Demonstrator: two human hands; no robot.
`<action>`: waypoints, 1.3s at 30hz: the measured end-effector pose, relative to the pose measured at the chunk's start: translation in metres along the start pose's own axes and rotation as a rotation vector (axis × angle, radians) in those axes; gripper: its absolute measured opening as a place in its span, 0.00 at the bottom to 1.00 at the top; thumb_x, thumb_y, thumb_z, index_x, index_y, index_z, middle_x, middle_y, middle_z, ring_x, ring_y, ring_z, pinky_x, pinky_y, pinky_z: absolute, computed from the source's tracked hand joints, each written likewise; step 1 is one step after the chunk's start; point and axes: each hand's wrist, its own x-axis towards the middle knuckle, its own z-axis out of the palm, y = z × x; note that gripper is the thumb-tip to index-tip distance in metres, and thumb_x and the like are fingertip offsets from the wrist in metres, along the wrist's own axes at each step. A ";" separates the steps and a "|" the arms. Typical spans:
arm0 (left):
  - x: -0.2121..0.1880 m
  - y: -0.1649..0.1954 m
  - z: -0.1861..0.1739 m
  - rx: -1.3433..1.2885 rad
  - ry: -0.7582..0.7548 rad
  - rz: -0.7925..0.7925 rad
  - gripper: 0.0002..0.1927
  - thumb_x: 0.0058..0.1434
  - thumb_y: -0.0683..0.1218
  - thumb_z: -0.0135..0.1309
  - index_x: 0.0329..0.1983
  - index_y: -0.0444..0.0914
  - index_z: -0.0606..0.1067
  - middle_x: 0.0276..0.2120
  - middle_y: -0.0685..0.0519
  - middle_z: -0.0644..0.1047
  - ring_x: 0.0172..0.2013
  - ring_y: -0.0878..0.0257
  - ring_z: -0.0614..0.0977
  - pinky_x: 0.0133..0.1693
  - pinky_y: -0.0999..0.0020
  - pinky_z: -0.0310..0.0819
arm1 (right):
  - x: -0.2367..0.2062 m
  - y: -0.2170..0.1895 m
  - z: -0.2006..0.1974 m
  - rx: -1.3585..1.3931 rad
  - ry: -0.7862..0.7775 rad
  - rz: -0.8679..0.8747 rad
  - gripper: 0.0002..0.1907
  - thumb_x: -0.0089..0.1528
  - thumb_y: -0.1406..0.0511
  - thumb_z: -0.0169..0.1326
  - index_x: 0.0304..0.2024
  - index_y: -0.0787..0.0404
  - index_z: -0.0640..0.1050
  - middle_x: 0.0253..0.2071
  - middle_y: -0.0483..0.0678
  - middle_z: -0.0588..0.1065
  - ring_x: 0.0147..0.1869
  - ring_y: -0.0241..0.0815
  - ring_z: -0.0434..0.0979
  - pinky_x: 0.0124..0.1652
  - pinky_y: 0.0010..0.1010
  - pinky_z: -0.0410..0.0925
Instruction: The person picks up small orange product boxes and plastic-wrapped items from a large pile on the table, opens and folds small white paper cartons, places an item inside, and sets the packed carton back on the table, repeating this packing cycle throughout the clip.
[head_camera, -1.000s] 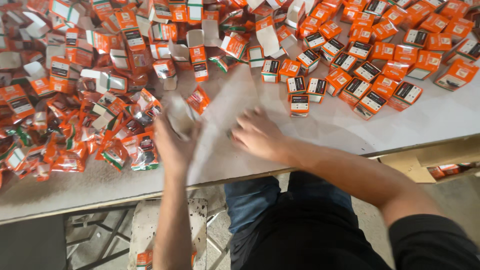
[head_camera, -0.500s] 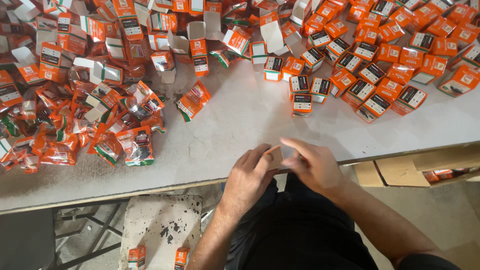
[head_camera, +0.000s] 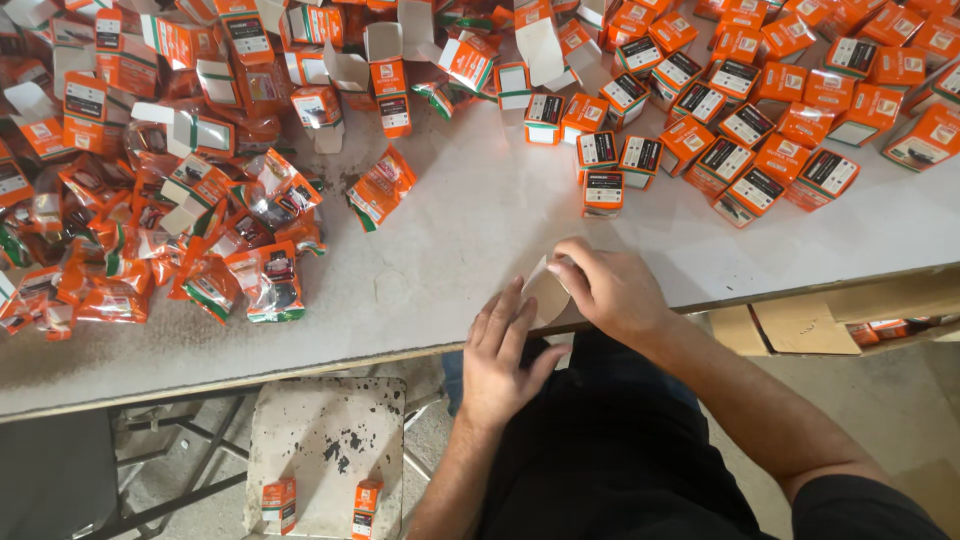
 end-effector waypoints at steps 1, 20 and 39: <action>0.001 0.001 0.002 0.011 0.029 -0.005 0.28 0.53 0.45 0.70 0.53 0.34 0.71 0.58 0.39 0.74 0.55 0.40 0.78 0.54 0.49 0.76 | -0.003 -0.001 0.001 0.033 0.016 0.005 0.09 0.68 0.65 0.57 0.48 0.59 0.72 0.31 0.55 0.79 0.36 0.56 0.81 0.33 0.43 0.71; 0.014 -0.023 0.014 -0.031 -0.004 -0.053 0.33 0.52 0.42 0.67 0.60 0.38 0.68 0.55 0.45 0.76 0.53 0.46 0.79 0.55 0.51 0.73 | -0.022 0.007 0.021 -0.177 0.419 -0.560 0.19 0.64 0.76 0.60 0.57 0.61 0.76 0.53 0.54 0.72 0.61 0.54 0.72 0.63 0.45 0.67; 0.016 -0.022 0.015 0.078 -0.108 -0.067 0.33 0.49 0.45 0.68 0.59 0.37 0.72 0.50 0.44 0.72 0.48 0.47 0.78 0.50 0.55 0.77 | 0.000 0.001 -0.001 -0.365 0.179 -0.499 0.16 0.62 0.61 0.64 0.51 0.57 0.80 0.62 0.50 0.72 0.64 0.56 0.64 0.62 0.49 0.60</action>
